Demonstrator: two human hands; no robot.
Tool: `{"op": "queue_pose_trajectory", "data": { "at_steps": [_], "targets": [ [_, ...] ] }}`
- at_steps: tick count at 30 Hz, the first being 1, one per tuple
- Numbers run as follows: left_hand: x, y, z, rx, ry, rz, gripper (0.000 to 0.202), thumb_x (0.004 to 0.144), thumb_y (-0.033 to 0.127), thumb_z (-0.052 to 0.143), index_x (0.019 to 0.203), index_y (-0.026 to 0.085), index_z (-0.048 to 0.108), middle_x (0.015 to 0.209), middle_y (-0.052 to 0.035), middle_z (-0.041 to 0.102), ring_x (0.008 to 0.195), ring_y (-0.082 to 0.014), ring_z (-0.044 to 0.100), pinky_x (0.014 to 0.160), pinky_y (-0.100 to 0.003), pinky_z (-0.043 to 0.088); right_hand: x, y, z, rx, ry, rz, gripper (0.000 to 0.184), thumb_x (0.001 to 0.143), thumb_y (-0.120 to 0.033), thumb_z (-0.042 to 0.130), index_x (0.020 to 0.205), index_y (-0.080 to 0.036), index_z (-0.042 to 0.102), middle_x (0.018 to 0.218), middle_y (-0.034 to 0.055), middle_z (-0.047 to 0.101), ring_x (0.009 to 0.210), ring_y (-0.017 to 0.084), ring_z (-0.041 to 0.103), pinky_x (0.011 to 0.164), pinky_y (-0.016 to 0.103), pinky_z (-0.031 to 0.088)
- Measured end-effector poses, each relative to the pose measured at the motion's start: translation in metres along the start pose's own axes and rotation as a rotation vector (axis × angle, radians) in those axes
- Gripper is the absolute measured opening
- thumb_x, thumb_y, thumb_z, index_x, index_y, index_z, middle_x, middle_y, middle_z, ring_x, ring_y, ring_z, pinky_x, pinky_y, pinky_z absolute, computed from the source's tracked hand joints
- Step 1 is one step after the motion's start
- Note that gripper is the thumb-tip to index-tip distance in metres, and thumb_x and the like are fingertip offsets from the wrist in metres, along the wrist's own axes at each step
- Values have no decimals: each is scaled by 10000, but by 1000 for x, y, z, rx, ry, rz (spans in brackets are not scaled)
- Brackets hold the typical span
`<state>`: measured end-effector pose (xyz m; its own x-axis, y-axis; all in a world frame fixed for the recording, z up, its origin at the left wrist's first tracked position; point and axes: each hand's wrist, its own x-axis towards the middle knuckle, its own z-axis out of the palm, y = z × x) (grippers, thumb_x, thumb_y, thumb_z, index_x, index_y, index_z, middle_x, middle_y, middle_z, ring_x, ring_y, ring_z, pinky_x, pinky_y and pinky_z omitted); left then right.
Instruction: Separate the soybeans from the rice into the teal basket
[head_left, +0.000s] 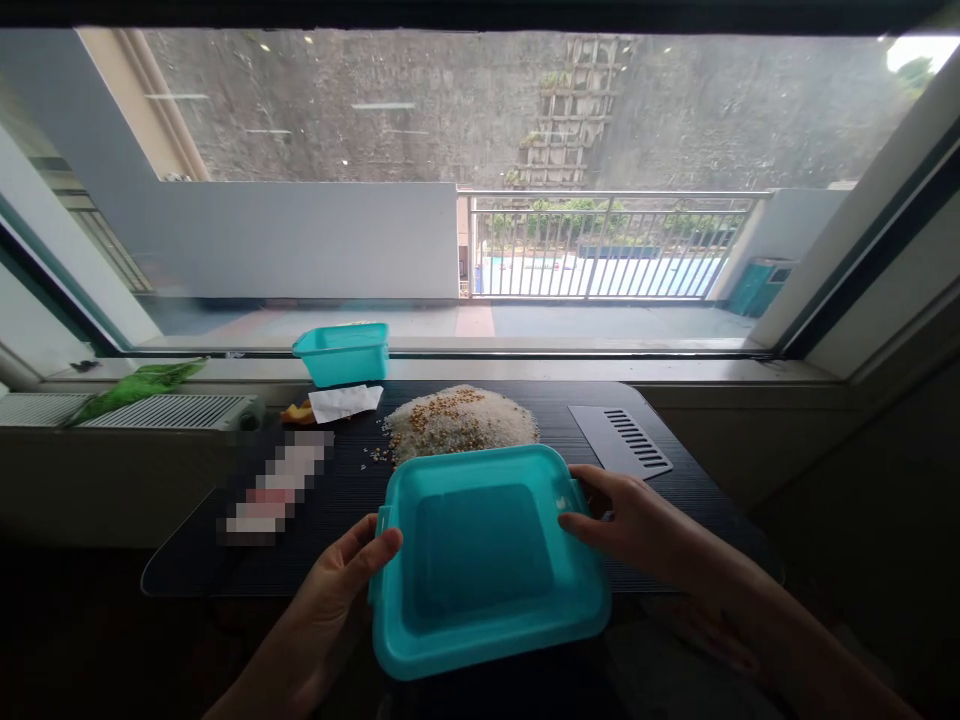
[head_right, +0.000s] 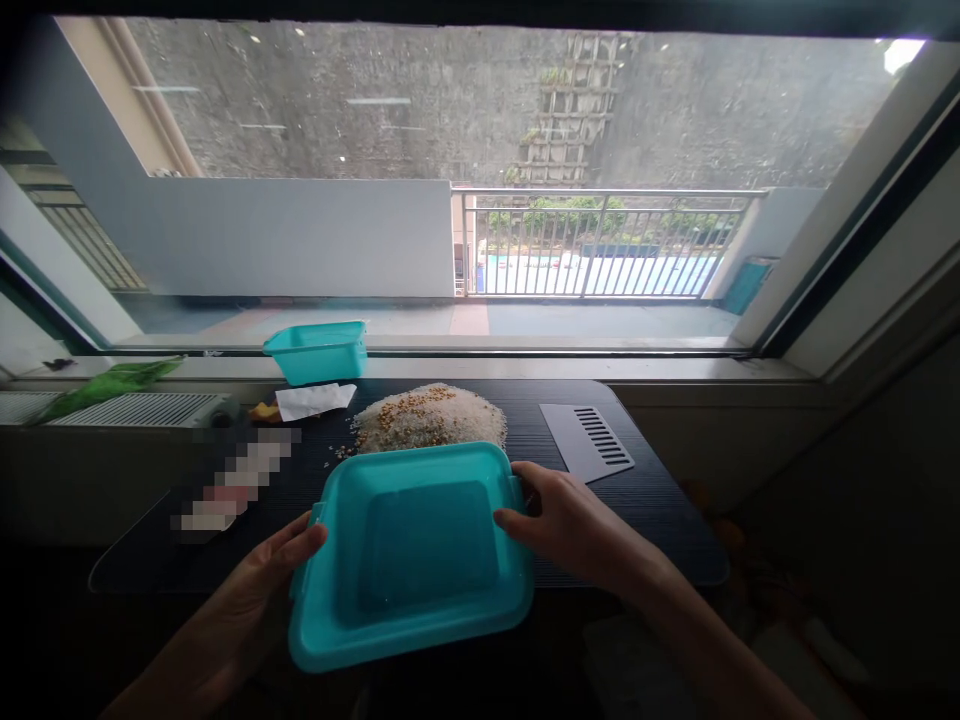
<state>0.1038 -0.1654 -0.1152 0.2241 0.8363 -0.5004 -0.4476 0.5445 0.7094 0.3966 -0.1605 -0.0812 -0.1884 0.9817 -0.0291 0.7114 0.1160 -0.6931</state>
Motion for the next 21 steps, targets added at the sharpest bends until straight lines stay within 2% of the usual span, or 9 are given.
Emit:
{"op": "queue_pose_trajectory", "data": {
  "at_steps": [4,7,10,13,16,19,21],
  "targets": [
    [7,3,-8,-8,68,-22,516,682,243,733,1166,176,563,920,-88,729,878,-288,683,784,-412,544,-2,-4,-3,480,-198,25,520,777,-531,570,1178,-199,582,853,31,676,709,170,625,585,292,507],
    [15,2,-13,-46,140,-38,501,727,259,685,1200,163,549,928,-93,726,889,-291,682,778,-418,551,-4,-11,-4,680,-195,52,583,733,-522,636,1224,-218,560,913,45,682,785,191,640,667,331,529],
    [20,3,-14,-35,212,-54,463,758,270,647,1191,139,551,890,-96,726,861,-292,687,754,-428,559,-3,-17,1,753,-172,29,598,695,-525,675,1201,-228,563,866,27,671,743,170,631,633,310,527],
    [18,7,-10,-14,231,-43,440,758,259,639,1174,133,564,891,-100,725,853,-292,687,746,-429,561,1,-14,9,651,-121,-13,629,681,-582,654,1180,-212,551,806,10,647,688,147,613,566,275,510],
    [11,12,-4,-10,205,-21,470,723,228,665,1176,143,574,900,-102,726,860,-296,687,753,-423,560,9,1,11,473,-83,18,662,702,-633,589,1191,-190,529,822,28,656,681,158,625,557,291,519],
    [-1,17,0,-15,208,-33,510,698,235,689,1188,151,574,874,-101,729,857,-303,688,757,-422,559,20,29,-2,309,-54,94,652,759,-651,489,1188,-161,529,835,59,678,712,191,652,607,339,545],
    [-10,19,2,-22,204,-41,529,692,244,698,1199,162,571,884,-97,732,868,-308,687,763,-424,558,30,52,-18,141,46,174,618,822,-600,431,1225,-136,495,959,111,673,825,218,654,707,367,542]
  ]
}}
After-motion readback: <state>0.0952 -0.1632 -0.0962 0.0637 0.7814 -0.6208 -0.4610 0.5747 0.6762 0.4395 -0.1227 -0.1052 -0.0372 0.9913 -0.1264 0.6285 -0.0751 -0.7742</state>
